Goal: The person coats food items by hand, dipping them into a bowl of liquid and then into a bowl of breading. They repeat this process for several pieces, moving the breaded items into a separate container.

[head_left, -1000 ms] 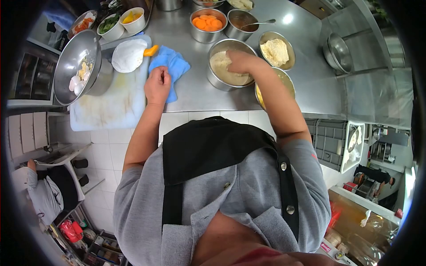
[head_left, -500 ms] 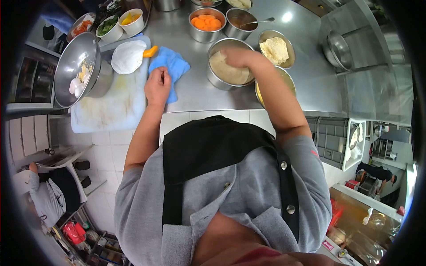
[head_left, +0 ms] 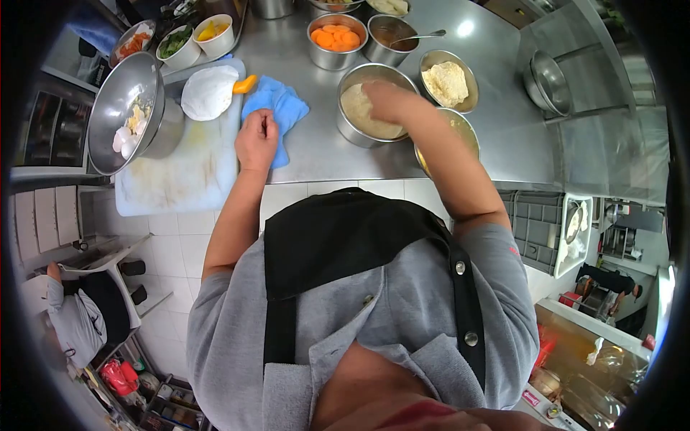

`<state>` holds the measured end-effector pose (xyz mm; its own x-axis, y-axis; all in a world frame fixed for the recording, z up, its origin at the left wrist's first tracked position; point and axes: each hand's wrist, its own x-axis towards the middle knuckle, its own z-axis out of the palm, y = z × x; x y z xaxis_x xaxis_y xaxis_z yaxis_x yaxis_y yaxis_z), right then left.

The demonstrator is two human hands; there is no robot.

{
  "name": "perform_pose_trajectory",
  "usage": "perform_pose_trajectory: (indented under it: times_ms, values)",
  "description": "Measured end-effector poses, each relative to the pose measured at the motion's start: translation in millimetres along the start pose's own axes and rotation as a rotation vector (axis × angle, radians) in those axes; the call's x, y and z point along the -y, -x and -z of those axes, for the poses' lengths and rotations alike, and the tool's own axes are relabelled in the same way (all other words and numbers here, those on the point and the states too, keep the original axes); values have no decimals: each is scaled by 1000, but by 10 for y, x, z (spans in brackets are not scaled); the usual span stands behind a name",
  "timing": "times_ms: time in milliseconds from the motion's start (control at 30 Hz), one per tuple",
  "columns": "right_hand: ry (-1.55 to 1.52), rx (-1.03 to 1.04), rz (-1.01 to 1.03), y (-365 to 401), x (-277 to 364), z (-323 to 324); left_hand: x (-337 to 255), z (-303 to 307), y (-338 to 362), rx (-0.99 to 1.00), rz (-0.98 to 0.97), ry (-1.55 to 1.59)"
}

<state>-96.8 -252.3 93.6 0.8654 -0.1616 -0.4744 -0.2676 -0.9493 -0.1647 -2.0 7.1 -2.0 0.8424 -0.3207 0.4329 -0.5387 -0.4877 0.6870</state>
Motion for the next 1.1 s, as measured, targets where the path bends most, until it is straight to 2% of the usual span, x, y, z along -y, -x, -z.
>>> perform_pose_trajectory:
  times_ms: [33,67,167,267,367,467,567,667,767,800,900,1033,1067,1100]
  values:
    - [79,26,-47,60,81,-13,1,-3,-2,-1,-2,1]
    - [196,-147,-24,-14,32,-235,2,-6,-7,-3,-4,2]
    - [220,-188,-5,-6,47,-245,2,-7,-2,1,-16,-5]
    - [126,-170,-59,-61,-40,-157,26,-24,2,-3,-17,-10]
    - [-83,-63,28,24,-174,51,5,-11,7,-10,4,8]
    - [-100,110,-16,78,-110,170,-19,6,-8,27,41,-13]
    - [-44,25,-34,-7,-176,106,14,-18,-3,7,29,7]
    - [-267,-113,-36,66,-187,263,-29,7,-4,-17,-5,6]
    - [-239,-117,117,-84,-301,-25,-14,-2,-5,5,18,2]
    - [-240,230,-125,-35,-82,61,0,-13,2,3,15,2]
    - [-153,122,5,-272,-315,-76,34,-21,-7,-13,7,-3]
    - [-295,-108,58,46,-130,251,-17,3,-12,-13,6,-1]
    - [-303,-89,99,-14,-181,180,-22,1,-8,-12,6,2]
    - [-228,-12,44,-53,-165,61,-20,-3,-4,-3,19,8]
